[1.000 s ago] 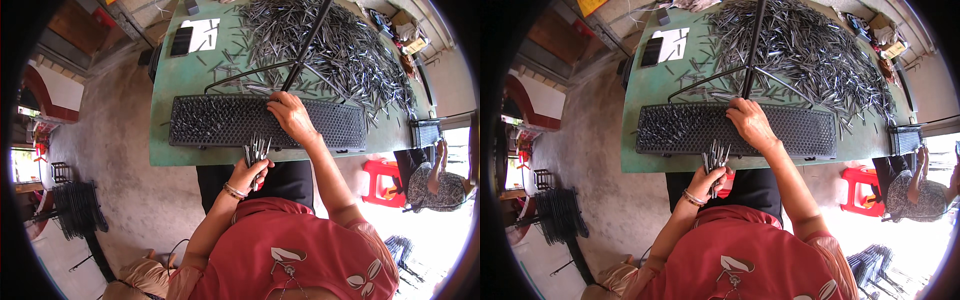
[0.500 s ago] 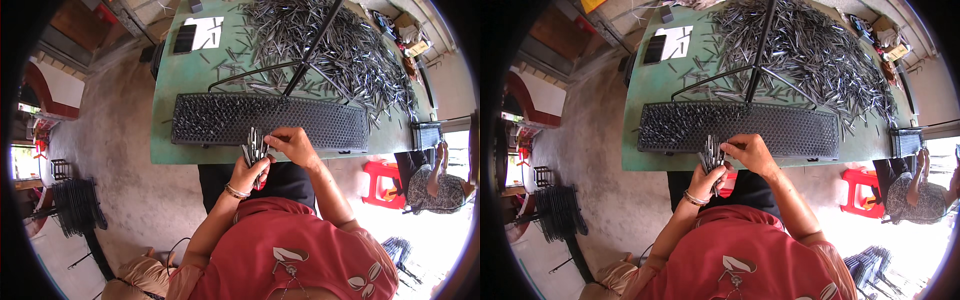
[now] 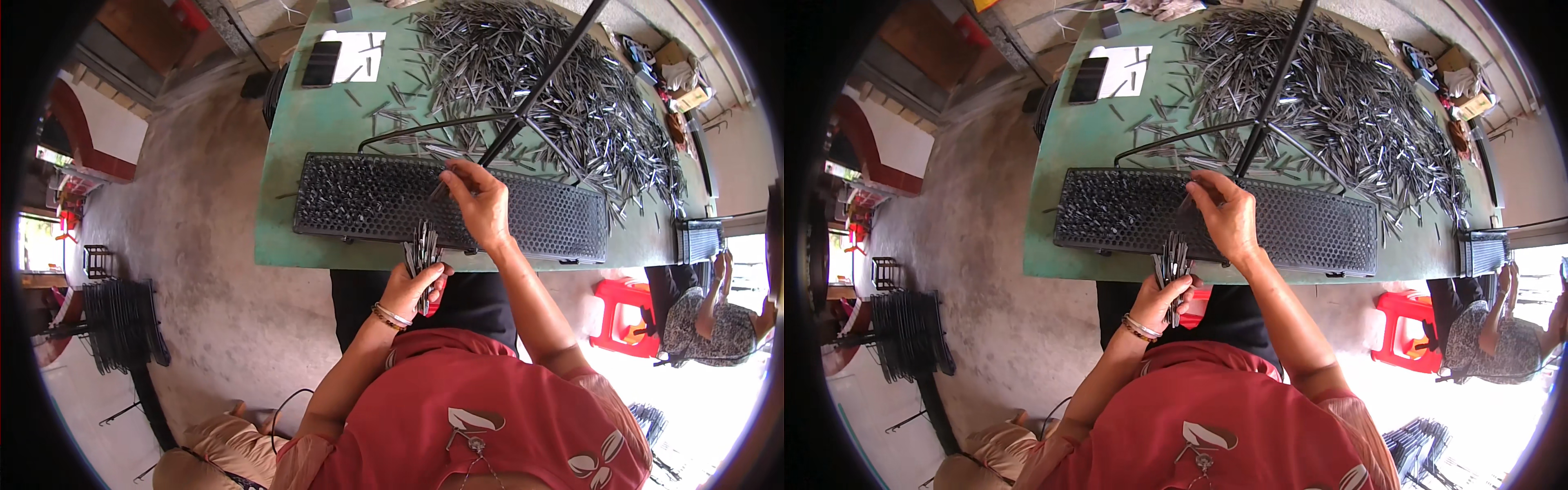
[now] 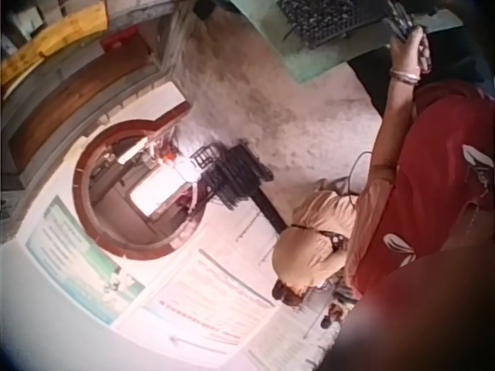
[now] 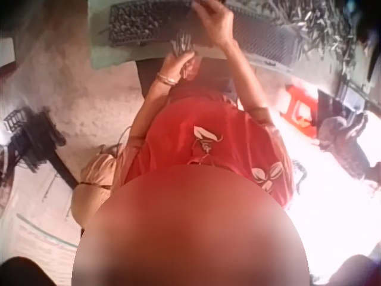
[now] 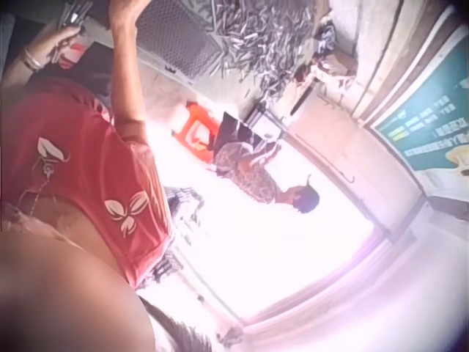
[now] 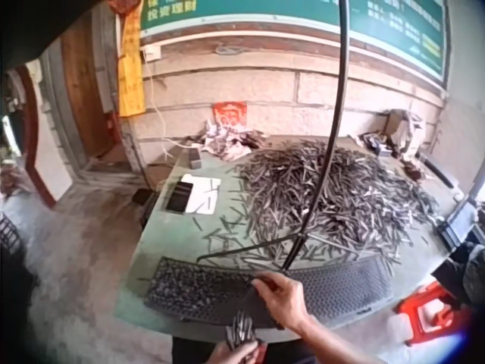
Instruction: Manually inserting thin metal rods into a perforated metal plate grid fixture.
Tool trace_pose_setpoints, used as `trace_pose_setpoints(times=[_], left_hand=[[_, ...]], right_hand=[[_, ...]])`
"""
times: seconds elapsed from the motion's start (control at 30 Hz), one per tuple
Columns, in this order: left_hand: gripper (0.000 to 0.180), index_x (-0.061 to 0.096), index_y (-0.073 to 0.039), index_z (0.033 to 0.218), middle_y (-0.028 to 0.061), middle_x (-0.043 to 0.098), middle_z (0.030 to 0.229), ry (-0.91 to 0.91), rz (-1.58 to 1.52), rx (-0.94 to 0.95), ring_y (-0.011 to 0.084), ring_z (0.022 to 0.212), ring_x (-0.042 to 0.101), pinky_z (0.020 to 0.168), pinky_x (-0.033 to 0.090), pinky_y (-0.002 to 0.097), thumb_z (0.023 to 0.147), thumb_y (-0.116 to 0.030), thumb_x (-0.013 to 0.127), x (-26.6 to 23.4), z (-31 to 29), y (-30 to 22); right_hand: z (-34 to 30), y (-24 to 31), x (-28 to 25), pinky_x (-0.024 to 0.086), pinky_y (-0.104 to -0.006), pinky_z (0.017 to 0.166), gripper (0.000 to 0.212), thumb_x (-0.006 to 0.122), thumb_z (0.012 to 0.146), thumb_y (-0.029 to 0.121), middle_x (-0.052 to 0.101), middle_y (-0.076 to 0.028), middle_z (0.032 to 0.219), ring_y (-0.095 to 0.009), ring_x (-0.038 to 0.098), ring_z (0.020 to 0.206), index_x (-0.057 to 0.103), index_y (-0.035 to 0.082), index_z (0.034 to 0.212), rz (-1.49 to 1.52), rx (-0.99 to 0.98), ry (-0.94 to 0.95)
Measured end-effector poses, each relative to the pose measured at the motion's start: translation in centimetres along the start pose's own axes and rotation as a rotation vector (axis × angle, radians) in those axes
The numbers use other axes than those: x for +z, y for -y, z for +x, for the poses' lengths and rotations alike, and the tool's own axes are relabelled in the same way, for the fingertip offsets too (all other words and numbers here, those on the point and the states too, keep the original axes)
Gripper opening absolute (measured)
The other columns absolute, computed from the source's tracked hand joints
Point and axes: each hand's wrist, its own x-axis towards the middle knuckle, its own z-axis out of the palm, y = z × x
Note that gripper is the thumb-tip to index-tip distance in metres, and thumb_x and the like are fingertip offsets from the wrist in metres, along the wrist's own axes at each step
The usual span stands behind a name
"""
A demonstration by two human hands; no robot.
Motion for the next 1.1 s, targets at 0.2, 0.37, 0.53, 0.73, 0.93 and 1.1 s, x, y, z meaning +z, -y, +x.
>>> trace_pose_setpoints(times=[0.2,0.37,0.53,0.73,0.93,1.1], left_hand=[[0.022,0.063,0.005,0.09,0.001,0.056,0.065,-0.04,0.069,0.058,0.0078,0.051,0.049,0.046,0.038,0.0217,0.089,-0.016,0.06,0.4,-0.2,-0.2],[0.02,0.062,0.004,0.089,0.0007,0.055,0.064,-0.02,0.063,0.066,0.0077,0.05,0.049,0.046,0.038,0.0217,0.089,-0.015,0.06,0.4,-0.3,-0.4],[0.019,0.062,0.004,0.089,0.0005,0.055,0.064,-0.02,0.065,0.066,0.0077,0.05,0.049,0.045,0.038,0.0217,0.089,-0.015,0.06,0.4,-0.3,-0.4],[0.019,0.062,0.004,0.09,0.0006,0.055,0.064,-0.01,0.08,0.061,0.0075,0.05,0.049,0.046,0.038,0.0219,0.089,-0.015,0.06,0.2,-0.3,-0.3],[0.02,0.063,0.003,0.09,0.0006,0.055,0.064,-0.011,0.093,0.035,0.0074,0.05,0.05,0.046,0.039,0.0218,0.089,-0.016,0.06,0.2,-0.4,-0.4],[0.02,0.063,0.003,0.09,0.0006,0.054,0.064,-0.017,0.08,0.071,0.0074,0.05,0.05,0.044,0.038,0.0219,0.089,-0.016,0.06,0.3,-0.3,-0.1]], right_hand=[[0.1,0.4,1.2,0.049,-0.0231,0.068,0.022,0.069,0.083,0.01,0.069,-0.007,0.084,-0.007,0.062,0.073,0.066,0.002,0.104,-0.108,-0.071,-0.023],[0.0,0.0,2.2,0.05,-0.0236,0.069,0.022,0.069,0.083,0.01,0.07,-0.008,0.084,-0.008,0.062,0.073,0.066,0.001,0.103,-0.128,-0.11,-0.006],[-0.1,-0.9,2.7,0.051,-0.027,0.07,0.021,0.069,0.081,0.009,0.069,-0.011,0.089,-0.016,0.066,0.075,0.066,0.002,0.101,-0.303,-0.262,0.013],[-0.4,-0.4,2.8,0.05,-0.0364,0.07,0.018,0.069,0.078,0.01,0.068,-0.011,0.084,-0.029,0.064,0.077,0.066,0.004,0.095,-0.356,-0.481,0.064],[-0.3,0.1,2.4,0.049,-0.037,0.069,0.018,0.069,0.078,0.009,0.067,-0.01,0.082,-0.029,0.062,0.073,0.065,0.005,0.095,-0.443,-0.55,0.123],[-0.1,-0.7,2.4,0.048,-0.0369,0.068,0.019,0.068,0.078,0.009,0.066,-0.009,0.079,-0.028,0.062,0.073,0.065,0.005,0.096,-0.426,-0.554,0.076]])
